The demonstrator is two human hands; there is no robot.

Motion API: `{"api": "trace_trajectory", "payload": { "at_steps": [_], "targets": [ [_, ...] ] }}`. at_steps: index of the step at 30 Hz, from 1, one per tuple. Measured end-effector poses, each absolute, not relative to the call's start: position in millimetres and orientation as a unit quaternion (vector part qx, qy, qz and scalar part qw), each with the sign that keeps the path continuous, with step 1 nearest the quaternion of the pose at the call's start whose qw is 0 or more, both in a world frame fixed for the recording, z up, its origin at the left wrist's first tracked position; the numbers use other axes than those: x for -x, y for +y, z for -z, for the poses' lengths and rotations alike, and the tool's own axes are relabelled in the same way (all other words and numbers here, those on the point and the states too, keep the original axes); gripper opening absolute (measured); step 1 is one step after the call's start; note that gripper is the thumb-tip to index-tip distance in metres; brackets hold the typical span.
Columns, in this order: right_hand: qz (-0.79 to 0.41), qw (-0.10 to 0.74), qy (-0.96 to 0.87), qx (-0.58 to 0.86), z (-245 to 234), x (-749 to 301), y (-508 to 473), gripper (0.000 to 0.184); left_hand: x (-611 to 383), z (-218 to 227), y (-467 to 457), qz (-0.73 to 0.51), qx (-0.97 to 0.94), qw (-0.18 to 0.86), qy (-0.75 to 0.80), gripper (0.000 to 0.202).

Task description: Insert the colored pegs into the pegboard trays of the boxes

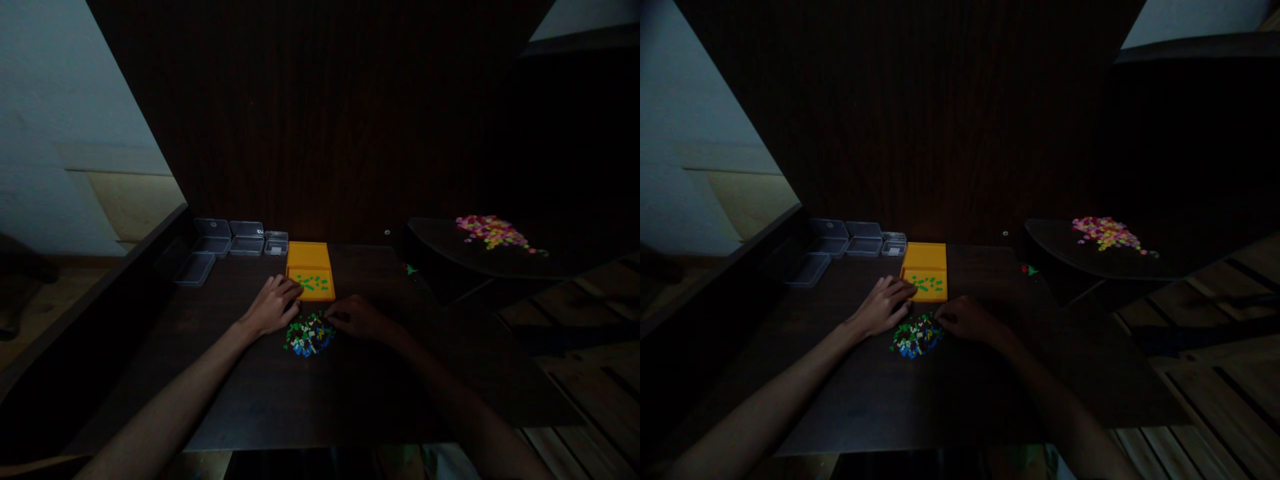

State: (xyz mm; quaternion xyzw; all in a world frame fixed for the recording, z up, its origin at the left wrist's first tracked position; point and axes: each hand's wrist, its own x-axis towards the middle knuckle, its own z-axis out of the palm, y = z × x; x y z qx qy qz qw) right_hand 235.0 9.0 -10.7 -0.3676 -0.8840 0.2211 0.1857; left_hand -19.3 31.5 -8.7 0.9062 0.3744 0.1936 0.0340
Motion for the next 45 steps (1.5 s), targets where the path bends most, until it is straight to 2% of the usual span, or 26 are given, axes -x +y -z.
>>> {"api": "trace_trajectory", "payload": {
  "at_steps": [9, 17, 22, 29, 45],
  "targets": [
    [-0.212, 0.188, -0.879, 0.384, 6, -237, 6, 0.023, 19, 12, 34, -0.202, -0.904, 0.022, 0.376, 0.037],
    [-0.212, 0.202, -0.881, 0.371, 10, -236, 6, 0.021, 19, 10, 31, -0.187, -0.914, 0.017, 0.360, 0.030],
    [-0.238, 0.224, -0.868, 0.375, 6, -234, 4, 0.026, 19, 10, 30, -0.190, -0.909, 0.025, 0.369, 0.031],
    [-0.276, 0.214, -0.873, 0.341, -4, -233, -4, 0.013, 19, 12, 32, -0.196, -0.906, 0.010, 0.376, 0.031],
    [-0.257, 0.177, -0.884, 0.348, 4, -233, -3, 0.014, 17, 10, 30, -0.199, -0.907, 0.005, 0.370, 0.032]
  ]
}}
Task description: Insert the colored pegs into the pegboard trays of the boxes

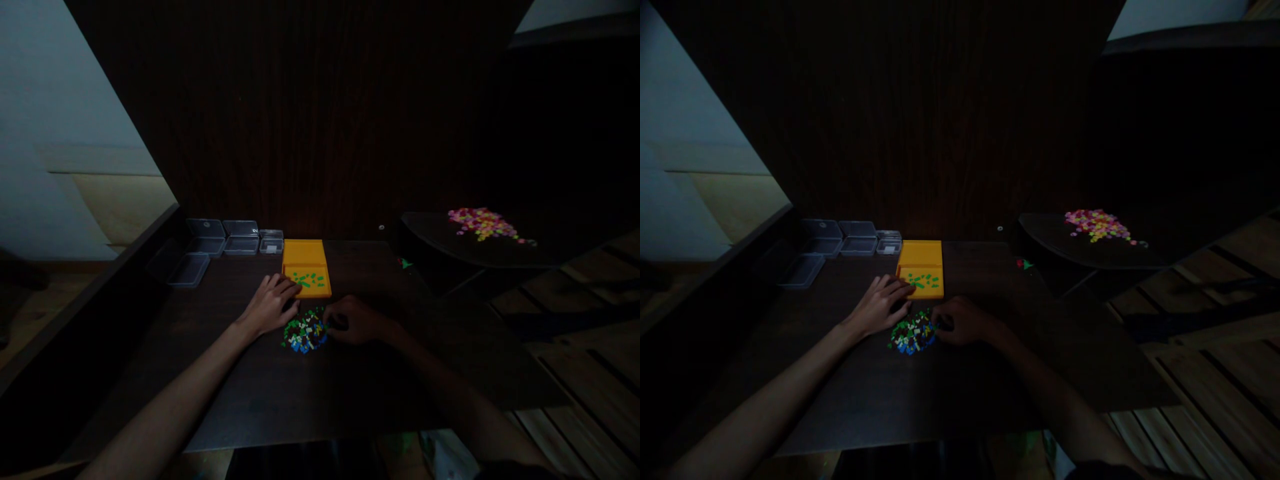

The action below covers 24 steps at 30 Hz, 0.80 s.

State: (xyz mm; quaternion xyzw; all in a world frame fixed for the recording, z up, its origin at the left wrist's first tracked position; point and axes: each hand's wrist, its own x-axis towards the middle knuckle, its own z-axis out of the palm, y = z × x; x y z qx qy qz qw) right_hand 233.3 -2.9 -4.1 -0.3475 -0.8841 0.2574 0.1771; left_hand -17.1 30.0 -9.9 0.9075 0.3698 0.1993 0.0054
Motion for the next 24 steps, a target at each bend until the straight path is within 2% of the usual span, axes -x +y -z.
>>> {"api": "trace_trajectory", "payload": {
  "at_steps": [24],
  "targets": [
    [-0.267, 0.173, -0.879, 0.356, 2.8, -233.4, -2.5, 0.008, 14.2, 6.0, 28.0, -0.171, -0.917, -0.040, 0.359, 0.032]
  ]
}}
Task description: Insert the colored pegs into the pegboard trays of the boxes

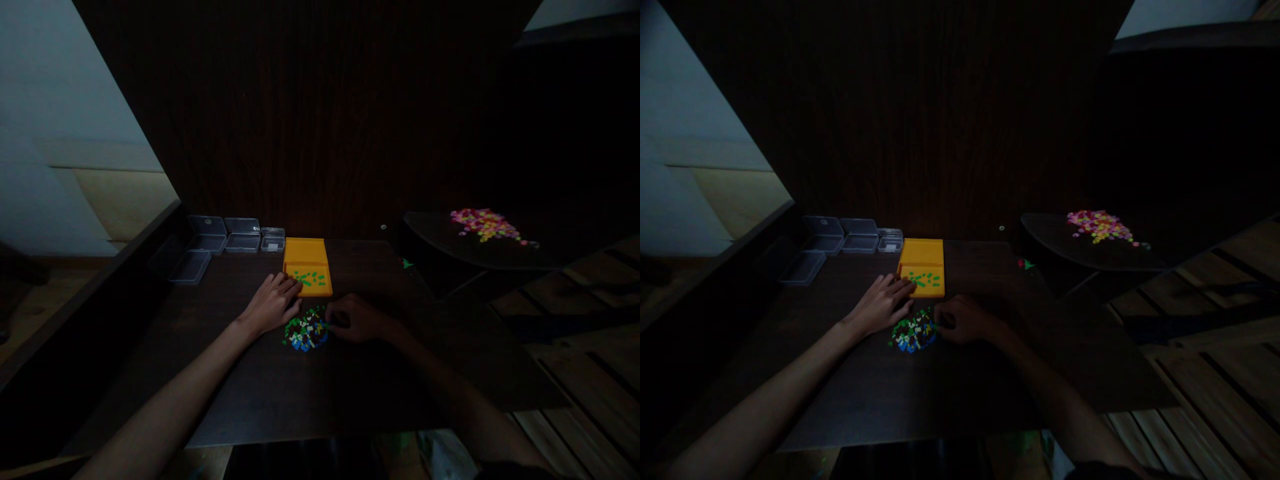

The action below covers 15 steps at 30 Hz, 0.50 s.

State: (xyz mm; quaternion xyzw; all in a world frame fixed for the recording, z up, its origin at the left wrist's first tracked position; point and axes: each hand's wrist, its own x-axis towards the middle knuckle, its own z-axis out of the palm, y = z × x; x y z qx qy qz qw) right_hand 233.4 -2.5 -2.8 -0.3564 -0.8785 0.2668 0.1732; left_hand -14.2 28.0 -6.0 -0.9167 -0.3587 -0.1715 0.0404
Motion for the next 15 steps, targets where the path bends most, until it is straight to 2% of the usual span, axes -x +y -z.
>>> {"api": "trace_trajectory", "payload": {
  "at_steps": [4, 15],
  "targets": [
    [-0.262, 0.179, -0.882, 0.348, 2.9, -233.1, -2.4, 0.004, 14.1, 7.1, 28.7, 0.157, 0.919, 0.061, -0.355, 0.034],
    [-0.254, 0.187, -0.885, 0.344, 3.3, -233.4, -1.9, 0.006, 12.9, 4.8, 27.0, 0.146, 0.922, 0.077, -0.351, 0.034]
  ]
}}
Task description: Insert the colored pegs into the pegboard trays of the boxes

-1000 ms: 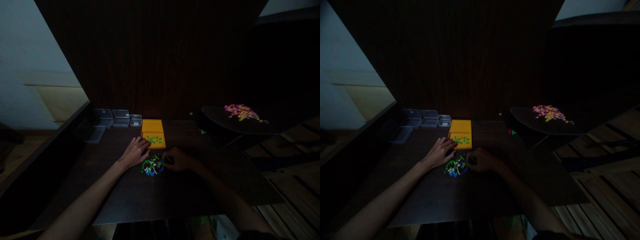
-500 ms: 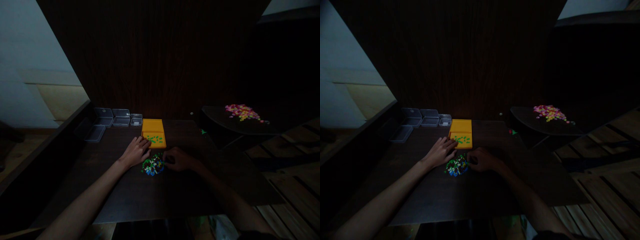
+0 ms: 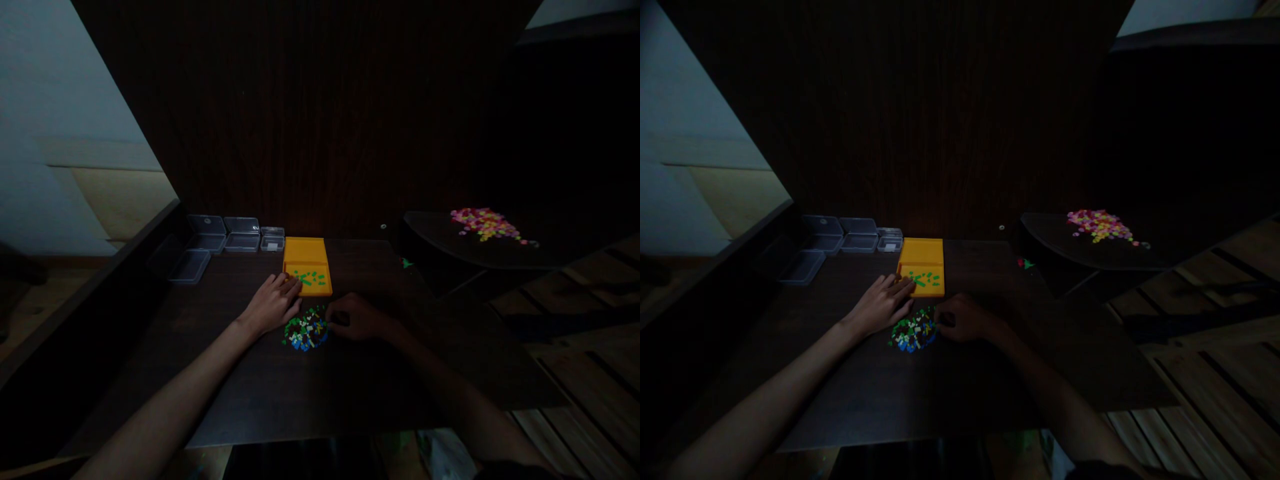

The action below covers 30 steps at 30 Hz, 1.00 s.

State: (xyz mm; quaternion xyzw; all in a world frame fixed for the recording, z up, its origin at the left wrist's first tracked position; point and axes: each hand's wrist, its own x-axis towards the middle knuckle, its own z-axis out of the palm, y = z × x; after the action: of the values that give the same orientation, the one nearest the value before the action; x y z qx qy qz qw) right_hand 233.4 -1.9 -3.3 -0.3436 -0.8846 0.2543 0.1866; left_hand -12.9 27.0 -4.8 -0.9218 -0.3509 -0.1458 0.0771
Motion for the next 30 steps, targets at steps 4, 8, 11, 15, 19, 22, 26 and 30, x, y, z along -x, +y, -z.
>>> {"api": "trace_trajectory", "payload": {
  "at_steps": [4, 8, 11, 15, 19, 22, 26, 30],
  "targets": [
    [-0.257, 0.186, -0.884, 0.345, 4.6, -234.0, -1.8, 0.009, 13.3, 6.3, 28.4, 0.145, 0.922, 0.077, -0.351, 0.034],
    [-0.265, 0.183, -0.881, 0.347, 6.1, -234.6, -1.7, 0.014, 12.8, 5.4, 28.6, 0.146, 0.921, 0.078, -0.352, 0.032],
    [-0.260, 0.183, -0.884, 0.343, 6.9, -234.7, -1.0, 0.015, 12.5, 4.3, 27.9, 0.156, 0.919, 0.082, -0.353, 0.033],
    [-0.245, 0.187, -0.889, 0.338, 7.4, -234.8, -0.2, 0.014, 13.2, 4.6, 27.7, 0.164, 0.919, 0.069, -0.352, 0.033],
    [-0.235, 0.185, -0.892, 0.340, 5.7, -235.0, -0.4, 0.013, 14.7, 6.1, 28.7, 0.162, 0.920, 0.049, -0.354, 0.029],
    [-0.236, 0.177, -0.891, 0.345, 3.9, -235.0, -0.7, 0.012, 15.6, 6.7, 28.9, 0.169, 0.918, 0.040, -0.357, 0.032],
    [-0.239, 0.172, -0.891, 0.346, 2.8, -235.0, -1.0, 0.013, 15.5, 6.9, 27.8, 0.179, 0.916, 0.039, -0.356, 0.038],
    [-0.234, 0.168, -0.895, 0.340, 2.2, -234.9, -1.2, 0.014, 14.2, 7.6, 26.3, 0.165, 0.928, 0.037, -0.333, 0.041]
  ]
}}
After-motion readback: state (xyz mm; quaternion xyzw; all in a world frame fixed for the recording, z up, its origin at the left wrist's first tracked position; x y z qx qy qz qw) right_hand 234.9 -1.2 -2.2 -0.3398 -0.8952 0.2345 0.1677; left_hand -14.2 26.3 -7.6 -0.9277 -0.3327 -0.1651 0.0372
